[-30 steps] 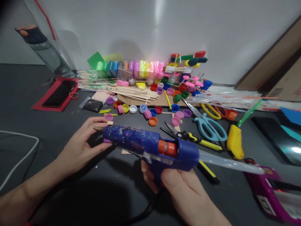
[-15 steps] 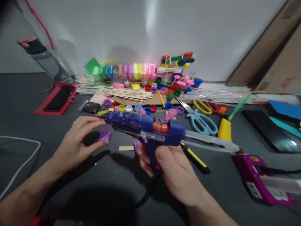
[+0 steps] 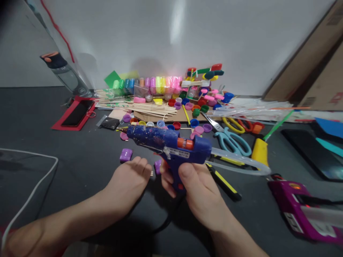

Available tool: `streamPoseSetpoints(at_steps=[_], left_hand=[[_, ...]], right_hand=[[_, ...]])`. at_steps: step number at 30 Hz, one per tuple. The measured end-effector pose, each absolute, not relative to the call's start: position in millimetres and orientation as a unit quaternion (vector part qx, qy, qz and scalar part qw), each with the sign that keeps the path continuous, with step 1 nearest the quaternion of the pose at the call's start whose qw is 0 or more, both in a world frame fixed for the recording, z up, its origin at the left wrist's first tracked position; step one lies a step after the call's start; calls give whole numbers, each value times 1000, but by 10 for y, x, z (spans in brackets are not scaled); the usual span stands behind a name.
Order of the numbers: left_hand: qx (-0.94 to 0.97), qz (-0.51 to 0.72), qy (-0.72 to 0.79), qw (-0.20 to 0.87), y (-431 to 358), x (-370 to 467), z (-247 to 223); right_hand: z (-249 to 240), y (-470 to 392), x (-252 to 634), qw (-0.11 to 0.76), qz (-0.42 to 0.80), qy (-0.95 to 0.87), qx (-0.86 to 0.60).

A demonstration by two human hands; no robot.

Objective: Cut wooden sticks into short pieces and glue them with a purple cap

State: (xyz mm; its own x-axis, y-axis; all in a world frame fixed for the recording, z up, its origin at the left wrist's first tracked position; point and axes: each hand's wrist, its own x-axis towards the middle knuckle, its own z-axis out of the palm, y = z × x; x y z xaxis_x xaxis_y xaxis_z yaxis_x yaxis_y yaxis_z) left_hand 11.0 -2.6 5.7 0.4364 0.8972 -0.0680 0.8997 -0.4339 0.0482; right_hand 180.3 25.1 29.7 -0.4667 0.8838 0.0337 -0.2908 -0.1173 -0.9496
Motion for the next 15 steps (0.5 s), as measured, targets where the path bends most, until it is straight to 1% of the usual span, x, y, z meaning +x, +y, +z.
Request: streamPoseSetpoints(at_steps=[4, 6, 7, 9, 10, 12, 15], left_hand=[[845, 13, 530, 74, -104, -18, 59], [840, 52, 531, 97, -139, -145, 104], [833, 90, 535, 108, -149, -221, 142], [760, 271, 565, 173, -154, -374, 236], [727, 329, 573, 188, -151, -444, 283], [684, 408, 577, 183, -136, -553, 356], [671, 449, 566, 165, -106, -638, 384]], right_hand=[[291, 254, 1788, 425, 691, -509, -288], [296, 257, 1792, 424, 693, -508, -285], [303, 257, 1795, 424, 694, -509, -282], [323, 252, 1804, 423, 693, -513, -280], [334, 246, 1809, 421, 692, -515, -281], [348, 231, 1818, 416, 693, -514, -288], [328, 211, 1839, 398, 698, -514, -301]])
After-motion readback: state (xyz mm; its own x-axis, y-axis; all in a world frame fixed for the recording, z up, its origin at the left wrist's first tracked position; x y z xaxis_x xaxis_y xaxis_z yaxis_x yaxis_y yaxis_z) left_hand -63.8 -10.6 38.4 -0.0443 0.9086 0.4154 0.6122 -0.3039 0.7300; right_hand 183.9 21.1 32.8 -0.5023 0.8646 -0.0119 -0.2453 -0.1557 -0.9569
